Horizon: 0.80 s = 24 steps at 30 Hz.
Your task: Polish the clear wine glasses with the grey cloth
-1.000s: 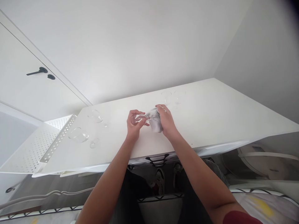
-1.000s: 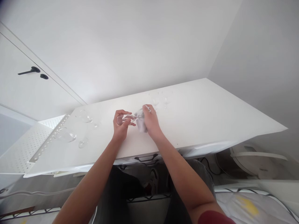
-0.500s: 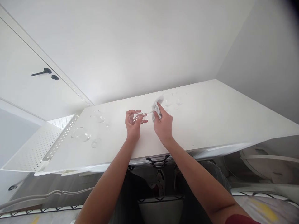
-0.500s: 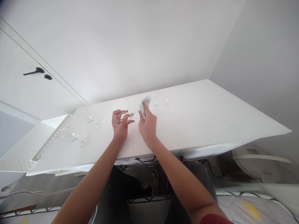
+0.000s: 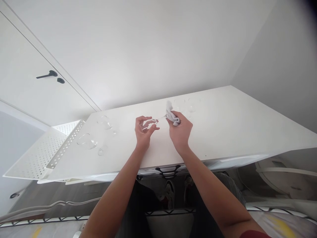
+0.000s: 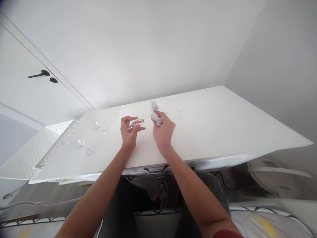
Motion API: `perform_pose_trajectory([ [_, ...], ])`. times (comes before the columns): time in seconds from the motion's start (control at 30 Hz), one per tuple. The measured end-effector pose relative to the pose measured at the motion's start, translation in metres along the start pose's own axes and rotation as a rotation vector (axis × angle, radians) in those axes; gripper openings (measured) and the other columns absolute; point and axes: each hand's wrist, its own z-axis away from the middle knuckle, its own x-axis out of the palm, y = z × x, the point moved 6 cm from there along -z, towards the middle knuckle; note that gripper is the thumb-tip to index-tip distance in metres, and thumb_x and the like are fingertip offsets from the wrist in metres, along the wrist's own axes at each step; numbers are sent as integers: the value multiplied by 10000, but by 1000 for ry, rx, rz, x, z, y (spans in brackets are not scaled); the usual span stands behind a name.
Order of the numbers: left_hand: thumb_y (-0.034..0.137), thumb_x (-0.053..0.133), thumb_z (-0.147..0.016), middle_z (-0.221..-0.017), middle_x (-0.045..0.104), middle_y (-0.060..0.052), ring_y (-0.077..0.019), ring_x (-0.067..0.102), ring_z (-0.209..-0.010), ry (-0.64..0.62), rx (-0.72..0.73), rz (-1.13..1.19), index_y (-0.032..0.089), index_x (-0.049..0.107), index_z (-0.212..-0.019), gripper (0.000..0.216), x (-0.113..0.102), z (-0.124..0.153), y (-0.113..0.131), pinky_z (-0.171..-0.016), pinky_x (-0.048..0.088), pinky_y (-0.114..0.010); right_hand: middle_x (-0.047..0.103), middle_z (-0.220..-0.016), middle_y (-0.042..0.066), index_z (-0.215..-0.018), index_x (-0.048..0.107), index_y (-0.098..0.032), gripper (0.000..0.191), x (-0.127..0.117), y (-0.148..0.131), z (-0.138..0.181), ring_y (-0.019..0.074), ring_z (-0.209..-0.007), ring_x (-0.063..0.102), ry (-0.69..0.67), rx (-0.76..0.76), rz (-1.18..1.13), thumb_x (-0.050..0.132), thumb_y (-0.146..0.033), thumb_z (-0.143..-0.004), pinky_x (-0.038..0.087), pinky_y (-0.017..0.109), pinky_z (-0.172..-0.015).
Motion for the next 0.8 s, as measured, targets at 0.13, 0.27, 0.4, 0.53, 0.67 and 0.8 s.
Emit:
perform_pose_trajectory([
  [0.13,408,874,-776,-1175,610,-62,-222,725,-997,-6,-4,-9,255,539,-1087,482,0,0,1,-668,686,-336,720,-1261,82,-1339,650,-248,421,4,-5,-1,234,-1051,664,-80,-72,-60,511,-297,-944,527,375,-921],
  [0.27,389,861,-795,-1179,591,-61,-218,726,-1001,-18,10,-50,250,539,-1099,464,-1,1,0,-680,697,-359,755,-974,72,-1198,730,-212,339,1,5,-5,218,-835,655,-44,-23,62,559,-328,-929,531,355,-797],
  [0.4,372,861,-796,-1201,580,-55,-218,722,-1038,-52,1,-77,260,523,-1110,474,1,2,-4,-702,706,-378,740,-936,49,-1190,706,-210,320,-2,10,-10,194,-794,645,-25,-58,143,592,-298,-905,511,319,-756],
  [0.53,387,848,-805,-1185,574,-60,-222,731,-1019,-68,8,-115,257,503,-1122,486,2,2,-6,-669,701,-358,746,-987,52,-1251,675,-244,364,3,11,-14,199,-817,659,-183,-55,230,522,-229,-920,500,311,-757],
  [0.67,360,860,-789,-1214,510,-34,-191,737,-978,-1,10,-91,291,436,-1155,564,-2,1,-7,-677,699,-356,710,-980,96,-1152,670,-199,312,5,5,-13,240,-864,631,-209,-88,413,479,-195,-905,483,328,-745],
  [0.8,356,877,-765,-1203,441,-17,-170,731,-971,22,-16,-80,284,435,-1120,571,-3,-1,-10,-718,698,-355,652,-1143,147,-1197,642,-181,422,-1,-14,-7,267,-1060,597,-101,-242,442,442,-97,-834,494,348,-839],
])
